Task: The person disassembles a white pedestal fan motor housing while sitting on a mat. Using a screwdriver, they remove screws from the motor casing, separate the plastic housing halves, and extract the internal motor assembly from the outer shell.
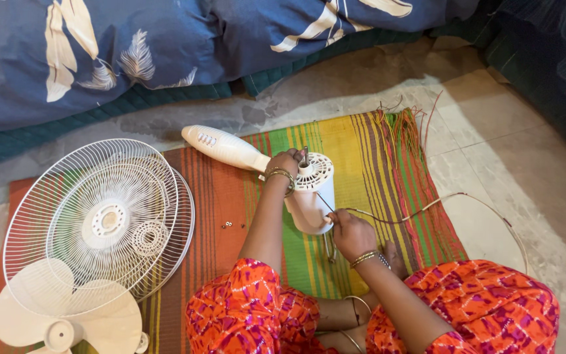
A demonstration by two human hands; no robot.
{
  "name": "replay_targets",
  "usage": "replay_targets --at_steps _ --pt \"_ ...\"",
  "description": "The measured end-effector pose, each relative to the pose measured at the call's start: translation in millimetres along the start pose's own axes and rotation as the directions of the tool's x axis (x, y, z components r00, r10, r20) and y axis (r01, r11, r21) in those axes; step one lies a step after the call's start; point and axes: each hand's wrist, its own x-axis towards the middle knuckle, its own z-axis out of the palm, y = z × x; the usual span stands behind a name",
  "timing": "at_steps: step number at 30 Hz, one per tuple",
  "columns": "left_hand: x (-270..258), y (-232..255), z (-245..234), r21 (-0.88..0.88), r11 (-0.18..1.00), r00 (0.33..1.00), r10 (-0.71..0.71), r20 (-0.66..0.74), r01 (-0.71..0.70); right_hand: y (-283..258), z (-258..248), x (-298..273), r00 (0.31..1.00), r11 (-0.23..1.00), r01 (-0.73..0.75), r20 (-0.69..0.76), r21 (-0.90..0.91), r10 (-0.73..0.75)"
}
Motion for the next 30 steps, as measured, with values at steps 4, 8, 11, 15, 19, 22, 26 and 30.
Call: replay_targets --at_steps 4,8,11,15,19,22,26,30 --pt "-7.2 8.4 -5.9 -0.018 0.996 0.995 -0.086 -0.054 0.085 -26.3 -21.2 7.7 0.974 0.973 -0.202 0.125 0.115 0.187" --pt "-14.9 19.9 -8.2 0.008 0.989 0.985 -0.144 -0.096 0.145 -32.3 -40.2 14.4 0.956 0.964 -0.240 0.199 0.114 0.215" --pt "-17.0 20.7 -11.6 -0.008 0.987 0.977 -0.161 -0.136 0.161 -32.6 -53.8 21.2 0.949 0.982 -0.138 0.266 -0.132 0.169" --pt "-24.0 13.3 -7.1 -0.055 0.993 0.966 -0.113 -0.231 0.103 -25.1 -62.3 26.3 0.913 0.961 -0.064 0.372 -0.269 0.165" --pt "-29.7 8.8 -1.7 -0.197 0.979 0.935 -0.111 -0.336 0.046 -10.8 -59.9 28.1 0.931 0.972 0.010 0.356 -0.234 0.076" --pt "-31.1 3.0 -0.3 -0.253 0.966 0.937 -0.134 -0.322 0.051 -4.0 -46.0 17.3 0.963 0.988 0.016 0.268 -0.154 0.027" --pt "-29.9 -7.6 -1.3 -0.348 0.937 0.953 -0.133 -0.274 0.030 2.7 -28.0 3.3 0.989 0.989 0.119 0.095 -0.092 -0.110" --pt "-37.1 -14.1 6.1 -0.548 0.836 0.951 -0.175 -0.255 0.007 11.3 -23.9 2.2 0.963 0.963 0.267 -0.032 -0.020 -0.268"
